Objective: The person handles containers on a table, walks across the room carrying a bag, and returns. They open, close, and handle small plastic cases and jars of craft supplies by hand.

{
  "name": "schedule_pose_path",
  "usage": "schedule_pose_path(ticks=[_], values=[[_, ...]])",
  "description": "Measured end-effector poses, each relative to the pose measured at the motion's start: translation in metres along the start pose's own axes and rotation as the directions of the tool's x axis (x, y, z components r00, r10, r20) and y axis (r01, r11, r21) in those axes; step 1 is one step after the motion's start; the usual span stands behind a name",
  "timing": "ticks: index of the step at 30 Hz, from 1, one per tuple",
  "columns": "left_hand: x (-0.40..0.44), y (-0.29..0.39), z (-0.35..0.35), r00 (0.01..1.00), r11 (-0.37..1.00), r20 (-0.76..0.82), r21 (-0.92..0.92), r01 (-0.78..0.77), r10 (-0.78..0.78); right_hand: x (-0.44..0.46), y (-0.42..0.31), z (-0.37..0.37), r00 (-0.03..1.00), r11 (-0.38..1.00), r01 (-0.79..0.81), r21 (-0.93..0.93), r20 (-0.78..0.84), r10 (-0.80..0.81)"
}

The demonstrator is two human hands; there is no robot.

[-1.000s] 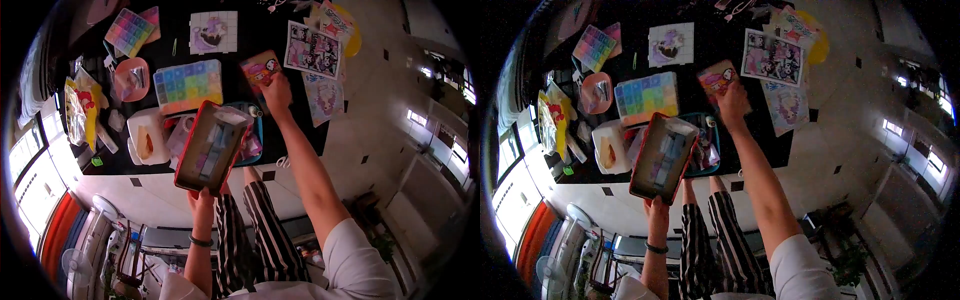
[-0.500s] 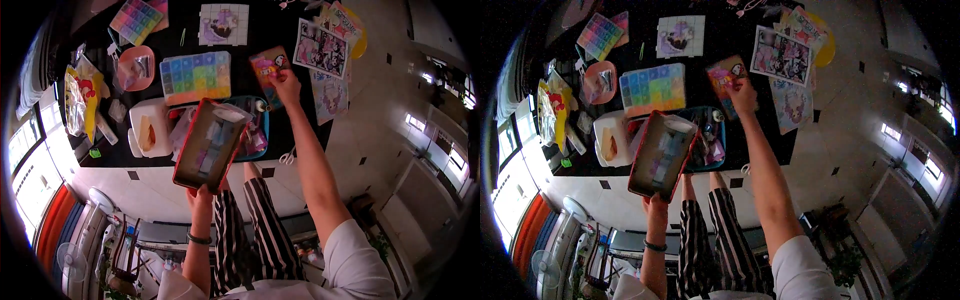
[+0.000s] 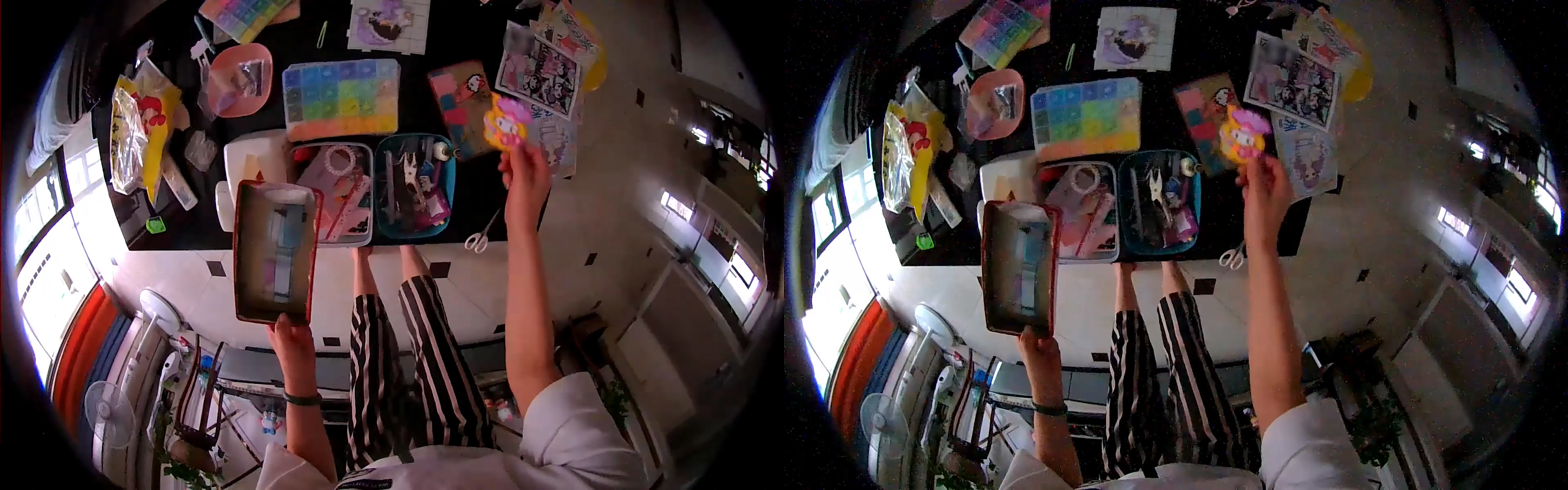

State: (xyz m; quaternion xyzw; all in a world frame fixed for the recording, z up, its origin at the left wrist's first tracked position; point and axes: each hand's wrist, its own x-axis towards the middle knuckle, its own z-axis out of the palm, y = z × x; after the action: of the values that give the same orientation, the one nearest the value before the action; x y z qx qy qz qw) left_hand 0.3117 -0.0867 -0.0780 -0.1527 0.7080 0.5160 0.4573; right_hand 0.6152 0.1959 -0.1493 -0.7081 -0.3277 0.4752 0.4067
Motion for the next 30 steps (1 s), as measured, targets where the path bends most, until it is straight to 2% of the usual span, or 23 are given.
schedule_pose_path(ticks=[1,2,3,5,6,7,8,11,13,14,15,17,18,21,26,27,29,30], values=[[-0.001,0.004,-0.004,0.997,0.999,-0.071,-0.02,0.032,-0.033,-0.02,0.0,-0.001,1.0,1.0,-0.004,-0.022,0.03,0.005],[0.001,0.002,-0.014,0.998,1.0,-0.06,-0.023,0.01,-0.011,-0.039,0.003,0.0,0.998,0.999,-0.007,-0.044,0.061,0.009],[0.002,0.001,-0.023,0.999,1.0,-0.048,-0.026,-0.012,0.011,-0.056,0.009,0.001,0.99,0.993,-0.076,-0.086,0.114,0.086],[0.0,0.004,-0.029,0.997,0.999,-0.074,-0.052,-0.007,0.003,-0.085,0.035,0.003,0.984,0.969,-0.076,-0.237,0.137,0.11],[-0.001,0.005,-0.032,0.996,0.998,-0.084,-0.062,-0.006,0.001,-0.098,0.038,0.008,0.972,0.967,-0.105,-0.232,0.179,0.149],[-0.001,0.005,-0.037,1.0,0.998,-0.021,-0.068,-0.011,0.01,-0.111,0.042,0.014,0.957,0.964,-0.136,-0.229,0.22,0.188],[0.0,0.006,-0.041,0.999,0.997,0.043,-0.075,-0.018,0.021,-0.122,0.048,0.022,0.955,0.972,-0.108,-0.209,0.249,0.159],[-0.003,0.011,-0.041,1.0,0.995,0.002,-0.1,0.014,-0.014,-0.149,0.054,0.053,0.92,0.942,-0.18,-0.283,0.29,0.263],[-0.003,0.01,-0.047,1.0,0.986,0.017,-0.163,0.026,-0.023,-0.159,0.07,0.067,0.884,0.95,-0.168,-0.262,0.386,0.263],[-0.003,0.008,-0.051,0.999,0.973,0.037,-0.227,0.04,-0.033,-0.165,0.085,0.079,0.871,0.951,-0.248,-0.186,0.386,0.303],[-0.002,0.006,-0.057,0.999,0.973,0.034,-0.227,0.038,-0.031,-0.167,0.091,0.087,0.87,0.95,-0.249,-0.186,0.389,0.304],[0.0,0.002,-0.067,0.998,0.98,0.045,-0.192,0.045,-0.036,-0.17,0.102,0.102,0.804,0.949,-0.201,-0.244,0.513,0.302],[-0.002,0.006,-0.064,0.998,0.98,0.043,-0.193,0.042,-0.035,-0.173,0.09,0.111,0.736,0.886,-0.411,-0.213,0.496,0.461],[-0.005,0.011,-0.059,0.998,0.975,0.042,-0.216,0.049,-0.041,-0.177,0.104,0.127,0.727,0.873,-0.451,-0.184,0.491,0.479],[-0.004,0.006,-0.068,0.999,0.979,0.027,-0.2,0.032,-0.027,-0.177,0.11,0.145,0.73,0.875,-0.455,-0.167,0.493,0.474],[-0.002,0.004,-0.073,0.999,0.979,0.028,-0.202,0.033,-0.028,-0.178,0.109,0.149,0.759,0.885,-0.424,-0.193,0.457,0.464],[0.003,-0.004,-0.085,0.991,0.962,-0.049,-0.252,0.108,-0.124,-0.179,0.107,0.157,0.796,0.895,-0.386,-0.223,0.41,0.445],[-0.001,0.002,-0.077,0.994,0.977,-0.056,-0.198,0.079,-0.091,-0.178,0.11,0.157,0.808,0.916,-0.34,-0.212,0.434,0.4]])
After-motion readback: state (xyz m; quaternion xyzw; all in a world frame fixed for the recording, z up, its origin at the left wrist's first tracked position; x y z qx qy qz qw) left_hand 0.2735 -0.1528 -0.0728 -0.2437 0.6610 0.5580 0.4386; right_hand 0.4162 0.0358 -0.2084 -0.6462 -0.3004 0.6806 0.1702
